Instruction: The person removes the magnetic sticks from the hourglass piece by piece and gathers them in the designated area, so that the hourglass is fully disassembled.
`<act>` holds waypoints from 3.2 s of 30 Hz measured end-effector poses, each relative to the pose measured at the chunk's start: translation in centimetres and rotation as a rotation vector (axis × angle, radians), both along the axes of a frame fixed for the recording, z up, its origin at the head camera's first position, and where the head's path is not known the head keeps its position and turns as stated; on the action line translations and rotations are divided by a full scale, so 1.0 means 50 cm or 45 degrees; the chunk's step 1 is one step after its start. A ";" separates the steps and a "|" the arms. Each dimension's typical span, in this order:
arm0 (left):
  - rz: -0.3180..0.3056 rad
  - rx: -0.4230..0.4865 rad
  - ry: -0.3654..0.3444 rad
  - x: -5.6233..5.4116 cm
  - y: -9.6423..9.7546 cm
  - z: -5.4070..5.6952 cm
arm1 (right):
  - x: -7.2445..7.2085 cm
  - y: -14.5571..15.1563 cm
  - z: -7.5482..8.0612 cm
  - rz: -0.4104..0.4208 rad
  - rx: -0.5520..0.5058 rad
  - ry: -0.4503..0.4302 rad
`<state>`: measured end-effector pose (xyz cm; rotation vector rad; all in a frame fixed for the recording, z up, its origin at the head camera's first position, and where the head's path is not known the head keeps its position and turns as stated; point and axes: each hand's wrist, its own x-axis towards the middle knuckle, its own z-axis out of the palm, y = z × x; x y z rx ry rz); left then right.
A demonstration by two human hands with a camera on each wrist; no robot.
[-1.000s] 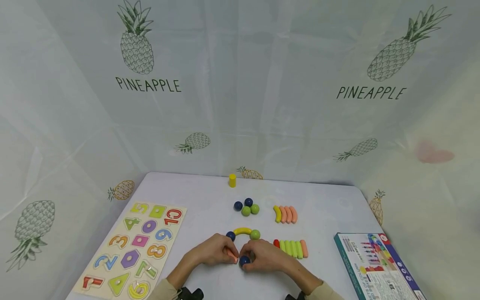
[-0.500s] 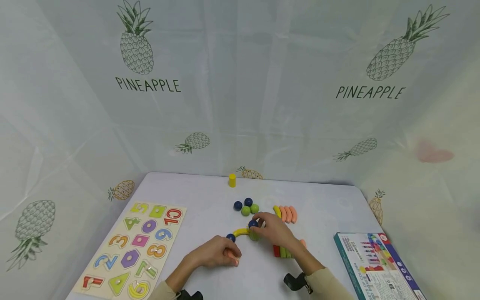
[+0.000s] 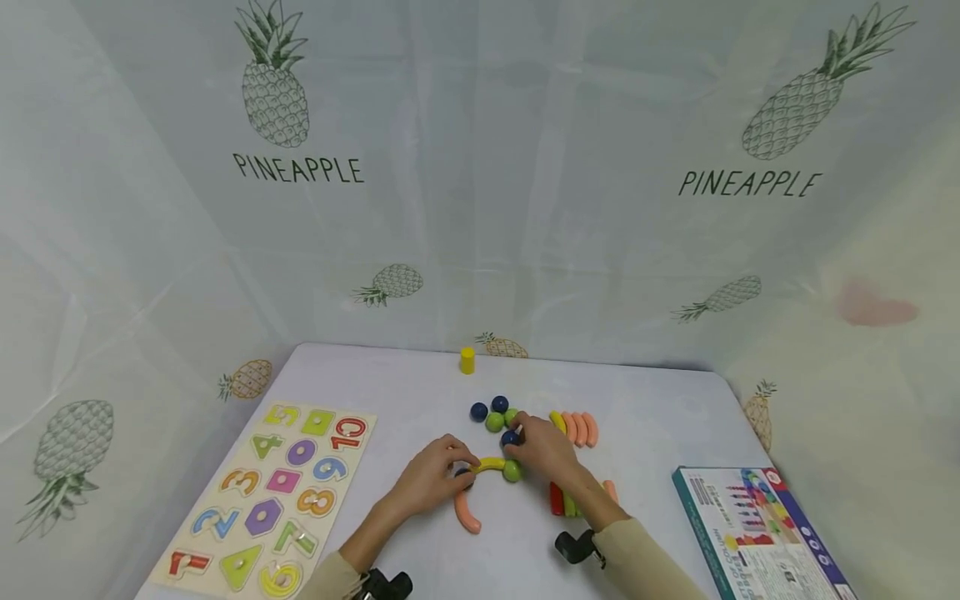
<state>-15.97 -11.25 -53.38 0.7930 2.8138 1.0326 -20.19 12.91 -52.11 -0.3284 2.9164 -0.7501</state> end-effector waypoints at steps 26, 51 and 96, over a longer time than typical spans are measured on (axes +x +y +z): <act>-0.196 0.024 -0.206 0.001 0.001 -0.014 | 0.038 -0.009 0.035 0.136 -0.060 0.191; 0.063 -0.005 -0.204 -0.004 0.042 -0.019 | 0.178 -0.067 -0.012 0.627 0.246 -0.017; 0.073 -0.007 -0.270 -0.006 0.031 -0.020 | -0.016 0.311 0.029 -0.312 -0.480 -0.100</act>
